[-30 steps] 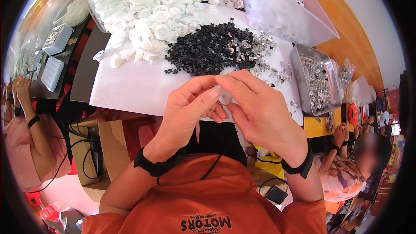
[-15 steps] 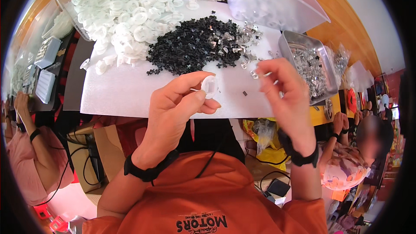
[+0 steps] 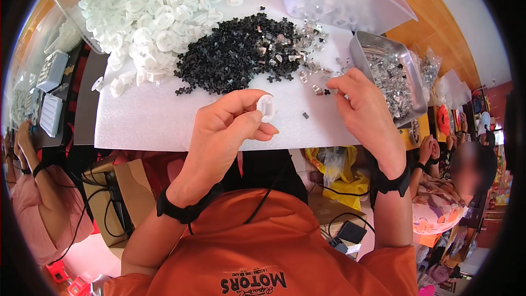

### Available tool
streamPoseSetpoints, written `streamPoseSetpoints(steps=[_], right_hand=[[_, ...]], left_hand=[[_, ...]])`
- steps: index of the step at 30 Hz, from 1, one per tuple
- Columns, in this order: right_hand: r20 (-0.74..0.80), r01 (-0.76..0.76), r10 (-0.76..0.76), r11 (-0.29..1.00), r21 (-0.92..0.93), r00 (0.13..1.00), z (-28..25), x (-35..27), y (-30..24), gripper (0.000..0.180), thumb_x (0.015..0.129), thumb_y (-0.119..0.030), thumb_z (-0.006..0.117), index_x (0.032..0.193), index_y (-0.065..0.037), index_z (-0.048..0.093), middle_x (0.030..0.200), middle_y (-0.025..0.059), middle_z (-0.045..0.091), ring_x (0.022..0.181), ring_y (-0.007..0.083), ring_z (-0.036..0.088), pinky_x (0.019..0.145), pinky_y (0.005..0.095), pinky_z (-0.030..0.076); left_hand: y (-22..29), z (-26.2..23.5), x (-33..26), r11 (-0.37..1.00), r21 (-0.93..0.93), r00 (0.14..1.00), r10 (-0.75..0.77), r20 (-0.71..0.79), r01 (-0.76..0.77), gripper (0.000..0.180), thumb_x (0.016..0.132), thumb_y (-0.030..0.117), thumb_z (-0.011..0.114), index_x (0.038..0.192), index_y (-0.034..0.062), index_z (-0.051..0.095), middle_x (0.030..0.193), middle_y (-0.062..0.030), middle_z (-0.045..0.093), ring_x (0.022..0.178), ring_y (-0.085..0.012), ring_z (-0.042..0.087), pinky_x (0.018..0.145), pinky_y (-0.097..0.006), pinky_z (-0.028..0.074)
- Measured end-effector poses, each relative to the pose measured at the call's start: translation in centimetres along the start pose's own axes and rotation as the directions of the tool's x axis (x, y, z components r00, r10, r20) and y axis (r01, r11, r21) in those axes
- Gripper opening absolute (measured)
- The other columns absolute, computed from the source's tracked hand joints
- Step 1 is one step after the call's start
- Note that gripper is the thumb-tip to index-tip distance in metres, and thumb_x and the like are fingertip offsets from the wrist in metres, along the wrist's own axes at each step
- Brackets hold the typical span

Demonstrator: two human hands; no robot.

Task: Assembling small plastic components by hand into a white plastic housing.

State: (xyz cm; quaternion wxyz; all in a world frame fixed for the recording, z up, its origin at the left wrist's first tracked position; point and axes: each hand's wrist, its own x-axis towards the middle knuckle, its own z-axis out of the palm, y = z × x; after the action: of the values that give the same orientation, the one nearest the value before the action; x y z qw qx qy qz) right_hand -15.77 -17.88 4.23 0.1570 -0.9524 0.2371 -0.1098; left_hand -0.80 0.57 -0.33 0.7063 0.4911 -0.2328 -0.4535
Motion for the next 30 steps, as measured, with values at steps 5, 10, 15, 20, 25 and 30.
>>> streamPoseSetpoints(steps=[5,10,15,20,25,30], right_hand=[[0.041,0.007,-0.003,0.995,-0.1,0.999,0.1,0.1,-0.1,0.017,0.078,0.002,0.051,0.093,0.001,0.06,0.084,0.0148,0.052,0.074,0.0307,0.055,0.066,0.0366,0.043],[0.019,-0.031,0.032,0.999,-0.034,0.999,0.1,0.1,0.0,0.015,0.079,0.0,0.053,0.093,0.001,0.06,0.086,0.0142,0.053,0.075,0.0314,0.055,0.067,0.0372,0.043],[0.025,-0.016,0.017,1.0,-0.024,1.0,0.7,0.3,-0.7,0.012,0.081,-0.003,0.054,0.092,0.0,0.059,0.086,0.0136,0.054,0.075,0.0311,0.056,0.067,0.0369,0.044],[0.008,-0.005,0.006,0.994,-0.105,1.0,1.1,0.6,-1.0,0.008,0.081,-0.004,0.055,0.087,0.0,0.057,0.085,0.0133,0.054,0.073,0.0315,0.056,0.066,0.0371,0.044],[-0.046,0.003,-0.005,0.999,-0.042,0.999,0.8,0.5,-0.9,0.005,0.081,-0.003,0.055,0.084,0.001,0.056,0.08,0.0124,0.053,0.068,0.0278,0.055,0.062,0.0351,0.043],[0.023,-0.039,0.037,0.996,0.086,0.999,0.2,0.4,-1.2,0.005,0.08,-0.002,0.058,0.082,0.002,0.056,0.071,0.0071,0.052,0.061,0.0134,0.049,0.056,0.0266,0.039]], left_hand=[[0.0,-0.2,0.0,1.0,0.003,1.0,-0.007,0.008,0.007,0.025,0.09,0.001,0.047,0.111,-0.0047,0.059,0.096,-0.0092,0.063,0.081,-0.0152,0.065,0.071,-0.026,0.054],[0.0,-0.1,0.0,1.0,0.015,1.0,-0.003,0.014,0.003,0.026,0.089,0.001,0.046,0.112,-0.0053,0.058,0.099,-0.0114,0.063,0.081,-0.0162,0.065,0.07,-0.026,0.055],[0.0,-0.1,-0.1,0.999,0.046,1.0,0.004,0.02,-0.004,0.028,0.09,0.001,0.045,0.114,-0.006,0.057,0.102,-0.0135,0.063,0.08,-0.0171,0.065,0.07,-0.027,0.055],[-0.1,-0.2,-0.3,0.999,0.031,1.0,0.009,0.016,-0.009,0.027,0.09,0.002,0.045,0.114,-0.0058,0.057,0.102,-0.0135,0.063,0.08,-0.0169,0.065,0.07,-0.027,0.056],[0.1,-0.3,-0.4,1.0,0.003,1.0,-0.006,0.023,0.006,0.028,0.091,0.003,0.045,0.114,-0.0055,0.056,0.102,-0.0143,0.063,0.08,-0.0173,0.066,0.071,-0.027,0.056],[0.2,-0.4,-0.4,1.0,-0.018,1.0,-0.018,0.018,0.018,0.028,0.091,0.004,0.044,0.115,-0.0054,0.056,0.102,-0.0151,0.063,0.08,-0.0181,0.066,0.071,-0.028,0.056]])
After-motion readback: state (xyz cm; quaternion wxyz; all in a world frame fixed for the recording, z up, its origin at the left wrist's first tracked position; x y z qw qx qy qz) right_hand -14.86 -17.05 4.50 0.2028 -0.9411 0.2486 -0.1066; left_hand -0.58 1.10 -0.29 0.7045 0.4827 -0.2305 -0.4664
